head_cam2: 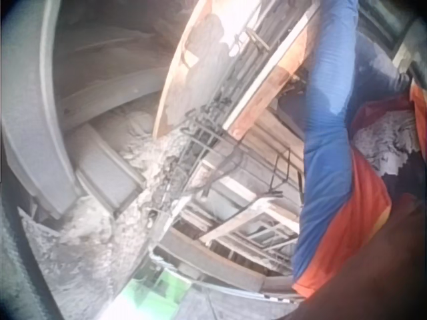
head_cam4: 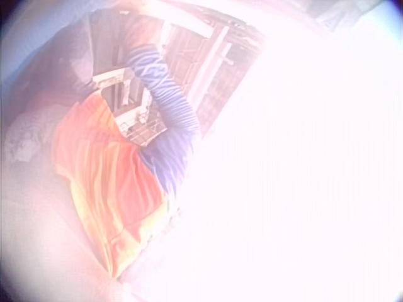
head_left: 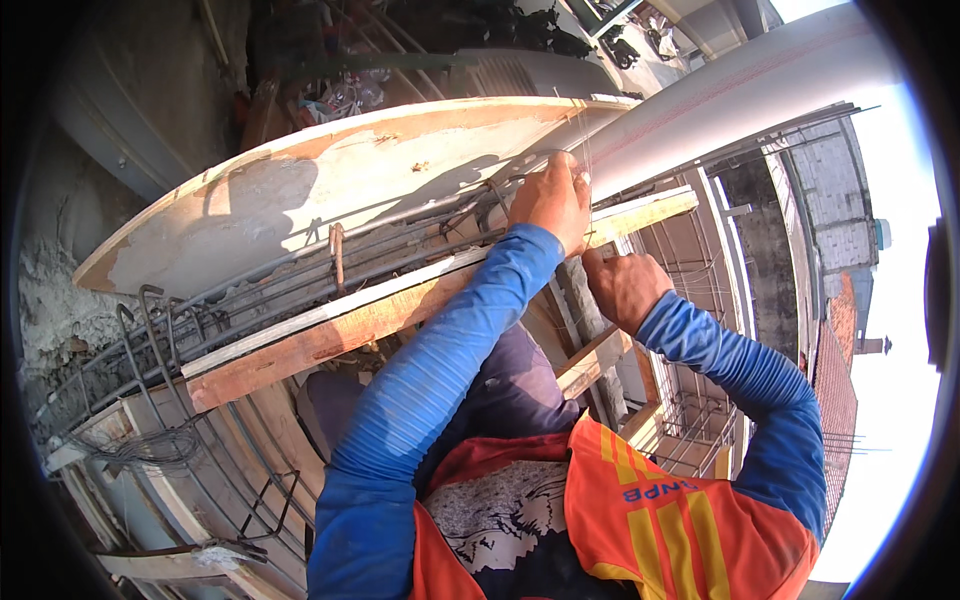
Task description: The person is assembling a rebar framework on a construction site. They use a hammer to adjust wooden supports and then use pliers to tie wire around the rebar intersections, securing the structure.
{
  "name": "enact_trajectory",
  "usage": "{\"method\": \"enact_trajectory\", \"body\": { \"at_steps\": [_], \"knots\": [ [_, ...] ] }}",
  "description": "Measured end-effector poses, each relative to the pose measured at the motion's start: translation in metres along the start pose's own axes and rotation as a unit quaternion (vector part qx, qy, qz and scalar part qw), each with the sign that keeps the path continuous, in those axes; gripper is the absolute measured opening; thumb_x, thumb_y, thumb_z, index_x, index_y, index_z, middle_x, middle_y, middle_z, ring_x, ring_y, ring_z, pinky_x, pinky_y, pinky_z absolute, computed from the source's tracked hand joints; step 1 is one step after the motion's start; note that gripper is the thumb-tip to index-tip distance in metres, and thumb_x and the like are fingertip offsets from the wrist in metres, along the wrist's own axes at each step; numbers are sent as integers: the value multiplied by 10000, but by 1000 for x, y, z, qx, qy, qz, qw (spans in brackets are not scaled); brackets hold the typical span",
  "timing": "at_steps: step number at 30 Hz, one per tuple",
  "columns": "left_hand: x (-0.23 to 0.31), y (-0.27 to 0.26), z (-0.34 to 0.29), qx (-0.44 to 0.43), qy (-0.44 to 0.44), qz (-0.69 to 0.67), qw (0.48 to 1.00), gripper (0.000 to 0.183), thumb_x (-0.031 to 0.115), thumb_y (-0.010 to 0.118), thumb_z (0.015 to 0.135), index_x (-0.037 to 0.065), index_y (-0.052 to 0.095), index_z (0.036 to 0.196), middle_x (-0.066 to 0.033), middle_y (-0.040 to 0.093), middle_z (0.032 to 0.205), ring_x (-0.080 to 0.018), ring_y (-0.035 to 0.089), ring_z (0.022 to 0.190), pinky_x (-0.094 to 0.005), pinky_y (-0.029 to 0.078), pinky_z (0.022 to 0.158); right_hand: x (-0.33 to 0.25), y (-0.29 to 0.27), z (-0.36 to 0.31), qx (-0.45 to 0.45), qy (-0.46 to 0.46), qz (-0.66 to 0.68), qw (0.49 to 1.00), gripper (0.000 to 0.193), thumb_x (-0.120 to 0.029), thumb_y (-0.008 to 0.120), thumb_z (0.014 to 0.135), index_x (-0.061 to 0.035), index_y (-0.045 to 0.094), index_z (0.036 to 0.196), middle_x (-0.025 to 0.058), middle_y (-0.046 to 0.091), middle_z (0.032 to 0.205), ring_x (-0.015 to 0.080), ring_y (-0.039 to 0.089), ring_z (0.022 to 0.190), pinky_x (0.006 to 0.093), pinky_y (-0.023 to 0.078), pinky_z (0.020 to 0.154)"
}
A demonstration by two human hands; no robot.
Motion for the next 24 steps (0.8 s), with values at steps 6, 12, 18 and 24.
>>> {"method": "enact_trajectory", "body": {
  "at_steps": [6,12,18,24],
  "knots": [
    [49,-58,54,244,253,273,896,257,245,675,904,99,681,1115,-111,699,1061,-285,650,989,-463,455,934,1,7,-3,41,-10,6,999,131,-93,554,928,-22,517,1030,165,635,615,355,681,582,441,541,494],
    [24,-28,66,77,204,334,917,367,316,594,943,181,705,1265,-26,680,1326,-243,657,1058,-440,449,972,7,9,-10,25,-1,37,999,112,-105,553,933,-21,514,997,162,605,585,361,653,553,433,518,476],
    [30,-30,66,66,194,348,915,351,307,606,926,167,714,1229,-11,714,1233,-247,659,1034,-443,447,948,12,-6,2,-8,-61,49,997,117,-105,572,905,-6,528,950,172,585,575,359,646,545,436,509,476],
    [32,-29,64,82,201,340,915,336,313,611,920,154,721,1196,-22,733,1148,-243,661,995,-432,446,900,6,-17,11,36,-108,108,988,111,-94,576,892,-1,543,944,187,600,585,369,651,549,442,531,502]
  ]
}}
Point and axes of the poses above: each hand's wrist, its own z-axis towards the middle knuckle, its own y-axis out of the palm, x = y × z, the point moved 7 cm from there along z, towards the middle knuckle
